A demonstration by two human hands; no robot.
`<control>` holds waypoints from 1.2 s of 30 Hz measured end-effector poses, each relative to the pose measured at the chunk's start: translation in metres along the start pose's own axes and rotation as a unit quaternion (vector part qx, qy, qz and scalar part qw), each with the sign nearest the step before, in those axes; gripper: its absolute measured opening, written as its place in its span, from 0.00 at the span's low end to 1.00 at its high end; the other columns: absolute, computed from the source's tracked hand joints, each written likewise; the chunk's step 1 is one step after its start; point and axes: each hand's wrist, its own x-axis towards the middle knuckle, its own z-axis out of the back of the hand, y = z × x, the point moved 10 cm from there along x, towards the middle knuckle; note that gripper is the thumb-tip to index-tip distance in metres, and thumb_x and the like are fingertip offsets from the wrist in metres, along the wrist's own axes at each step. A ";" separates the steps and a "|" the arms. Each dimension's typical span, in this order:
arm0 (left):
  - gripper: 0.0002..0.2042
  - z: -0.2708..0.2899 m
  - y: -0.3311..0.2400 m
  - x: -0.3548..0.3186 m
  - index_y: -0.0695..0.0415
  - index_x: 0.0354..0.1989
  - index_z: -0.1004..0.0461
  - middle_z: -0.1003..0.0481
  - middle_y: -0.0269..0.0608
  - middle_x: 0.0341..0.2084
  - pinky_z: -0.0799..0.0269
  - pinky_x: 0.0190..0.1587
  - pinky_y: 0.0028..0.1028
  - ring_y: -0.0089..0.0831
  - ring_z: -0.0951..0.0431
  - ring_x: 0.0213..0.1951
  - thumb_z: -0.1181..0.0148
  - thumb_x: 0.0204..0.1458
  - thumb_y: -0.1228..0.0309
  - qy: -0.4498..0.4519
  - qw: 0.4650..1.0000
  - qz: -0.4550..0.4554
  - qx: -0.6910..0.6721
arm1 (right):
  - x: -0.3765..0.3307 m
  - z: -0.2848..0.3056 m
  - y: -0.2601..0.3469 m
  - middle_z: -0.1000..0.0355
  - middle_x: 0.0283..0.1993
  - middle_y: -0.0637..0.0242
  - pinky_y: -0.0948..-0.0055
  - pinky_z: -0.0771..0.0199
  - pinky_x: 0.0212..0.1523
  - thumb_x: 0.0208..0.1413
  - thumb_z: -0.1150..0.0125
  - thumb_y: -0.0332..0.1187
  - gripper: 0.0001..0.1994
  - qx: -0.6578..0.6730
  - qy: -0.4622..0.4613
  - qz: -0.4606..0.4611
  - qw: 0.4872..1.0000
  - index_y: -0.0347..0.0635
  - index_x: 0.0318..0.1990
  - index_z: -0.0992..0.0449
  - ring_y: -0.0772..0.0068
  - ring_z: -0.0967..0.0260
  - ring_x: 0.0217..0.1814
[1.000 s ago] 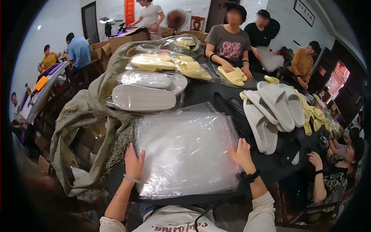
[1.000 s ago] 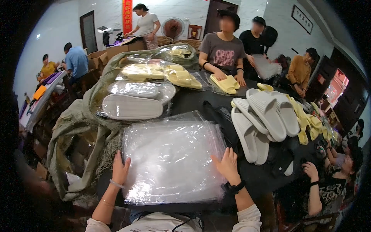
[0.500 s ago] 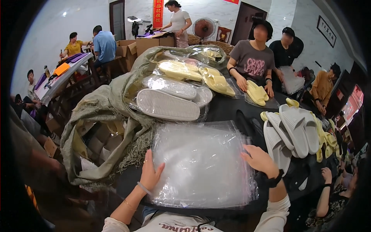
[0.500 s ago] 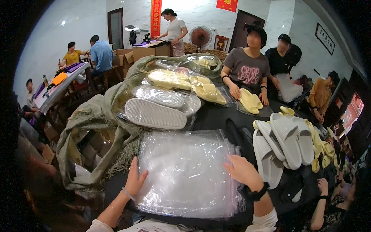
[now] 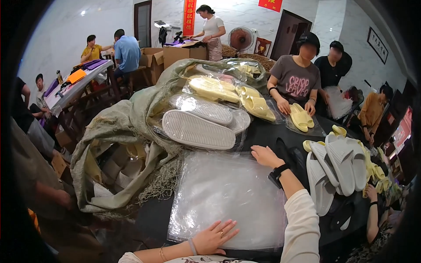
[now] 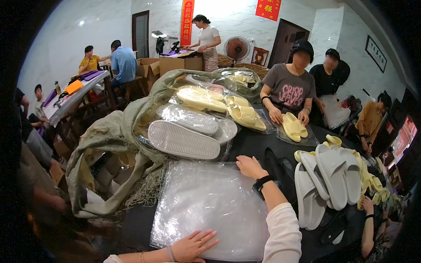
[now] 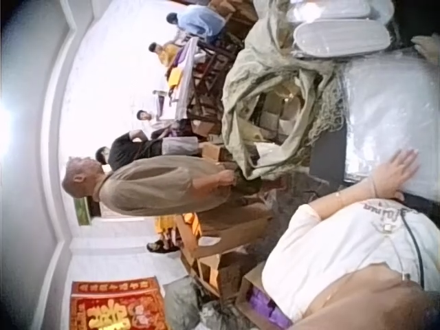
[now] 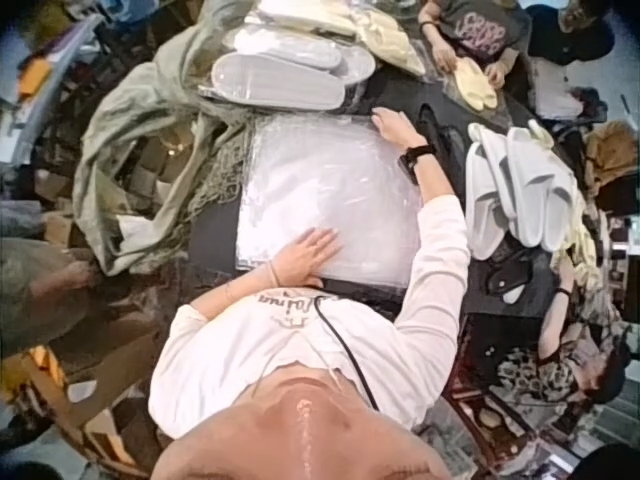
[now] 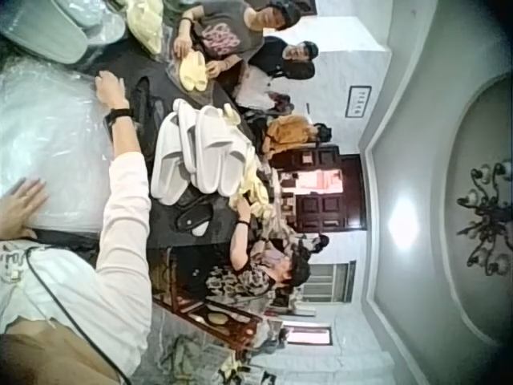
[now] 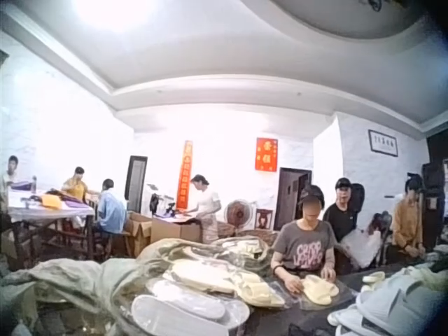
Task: Packing various colored slippers into clear plastic bags and then into larger sacks.
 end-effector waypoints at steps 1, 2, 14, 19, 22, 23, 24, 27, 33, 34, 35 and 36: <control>0.48 -0.002 0.000 0.000 0.56 0.68 0.58 0.57 0.49 0.68 0.56 0.66 0.42 0.42 0.57 0.69 0.40 0.42 0.47 0.002 1.000 -0.002 0.010 | 0.002 -0.008 -0.005 0.34 0.59 0.59 0.48 0.48 0.63 0.62 0.60 0.42 0.20 -0.011 0.042 -0.014 0.999 0.42 0.56 0.32 0.57 0.40 0.62; 0.48 -0.003 0.000 0.002 0.56 0.68 0.58 0.57 0.49 0.68 0.56 0.66 0.42 0.42 0.57 0.69 0.40 0.42 0.47 0.002 1.000 -0.004 0.009 | 0.003 -0.007 -0.009 0.34 0.59 0.59 0.48 0.48 0.63 0.62 0.60 0.42 0.20 -0.013 0.043 -0.016 0.999 0.42 0.56 0.32 0.57 0.40 0.62; 0.31 -0.018 -0.011 -0.005 0.55 0.65 0.46 0.48 0.40 0.66 0.56 0.66 0.39 0.34 0.52 0.68 0.49 0.53 0.57 -0.056 0.996 -0.052 0.052 | -0.034 0.038 0.050 0.29 0.43 0.58 0.58 0.34 0.49 0.55 0.46 0.41 0.15 -0.055 -0.147 0.167 0.973 0.47 0.47 0.26 0.55 0.32 0.48; 0.23 -0.011 -0.016 -0.015 0.55 0.61 0.39 0.42 0.40 0.63 0.48 0.63 0.36 0.34 0.46 0.65 0.54 0.55 0.67 -0.123 0.988 -0.072 0.051 | -0.035 0.000 0.067 0.29 0.41 0.61 0.59 0.32 0.45 0.53 0.42 0.42 0.15 0.008 0.007 0.107 0.994 0.49 0.46 0.24 0.55 0.31 0.46; 0.23 -0.022 -0.020 -0.016 0.56 0.60 0.38 0.42 0.41 0.62 0.41 0.59 0.32 0.35 0.43 0.64 0.54 0.53 0.69 -0.119 0.985 -0.097 0.075 | -0.037 -0.007 0.069 0.29 0.41 0.62 0.60 0.32 0.45 0.52 0.41 0.42 0.15 0.037 0.026 0.112 0.993 0.51 0.46 0.24 0.56 0.31 0.45; 0.23 -0.022 -0.021 -0.015 0.56 0.60 0.38 0.42 0.41 0.62 0.41 0.59 0.32 0.35 0.43 0.64 0.54 0.53 0.69 -0.118 0.985 -0.098 0.074 | -0.037 -0.014 0.067 0.30 0.41 0.62 0.59 0.32 0.45 0.51 0.41 0.42 0.14 0.074 0.044 0.106 0.991 0.52 0.45 0.24 0.57 0.32 0.46; 0.22 -0.023 -0.023 -0.013 0.57 0.59 0.38 0.41 0.42 0.62 0.39 0.57 0.30 0.35 0.42 0.63 0.53 0.53 0.70 -0.115 0.985 -0.103 0.079 | -0.035 -0.020 0.066 0.30 0.41 0.62 0.59 0.32 0.45 0.51 0.41 0.42 0.14 0.074 0.045 0.105 0.991 0.52 0.45 0.24 0.57 0.32 0.46; 0.23 -0.019 -0.024 -0.012 0.58 0.59 0.38 0.41 0.42 0.61 0.38 0.56 0.30 0.35 0.41 0.62 0.53 0.53 0.69 -0.104 0.986 -0.095 0.094 | -0.035 -0.021 0.090 0.31 0.43 0.62 0.59 0.33 0.46 0.50 0.39 0.44 0.16 0.047 -0.043 0.179 0.982 0.50 0.44 0.23 0.58 0.33 0.47; 0.26 -0.006 -0.016 -0.012 0.56 0.61 0.40 0.41 0.42 0.61 0.40 0.58 0.34 0.36 0.40 0.62 0.50 0.53 0.63 -0.144 0.985 -0.057 0.073 | -0.040 -0.019 0.078 0.33 0.44 0.58 0.56 0.33 0.46 0.46 0.36 0.48 0.19 -0.018 -0.062 0.119 0.991 0.44 0.40 0.23 0.52 0.35 0.47; 0.26 -0.008 -0.014 -0.010 0.56 0.61 0.40 0.41 0.42 0.62 0.41 0.58 0.35 0.36 0.40 0.62 0.49 0.53 0.61 -0.140 0.986 -0.050 0.075 | -0.040 -0.018 0.083 0.33 0.43 0.57 0.56 0.34 0.46 0.46 0.37 0.48 0.19 -0.012 -0.086 0.138 0.987 0.44 0.39 0.23 0.52 0.36 0.46; 0.26 -0.008 -0.015 -0.011 0.54 0.61 0.39 0.40 0.42 0.61 0.40 0.58 0.35 0.37 0.40 0.61 0.49 0.52 0.61 -0.134 0.984 -0.048 0.103 | -0.040 -0.016 0.088 0.33 0.42 0.56 0.55 0.34 0.46 0.47 0.37 0.48 0.19 -0.007 -0.112 0.157 0.981 0.45 0.39 0.23 0.51 0.36 0.46; 0.25 -0.007 -0.014 -0.014 0.53 0.60 0.38 0.39 0.42 0.60 0.40 0.57 0.35 0.37 0.39 0.61 0.49 0.53 0.61 -0.131 0.984 -0.046 0.113 | -0.039 -0.020 0.095 0.32 0.42 0.56 0.55 0.34 0.46 0.47 0.38 0.49 0.19 -0.010 -0.099 0.172 0.980 0.44 0.38 0.23 0.51 0.36 0.47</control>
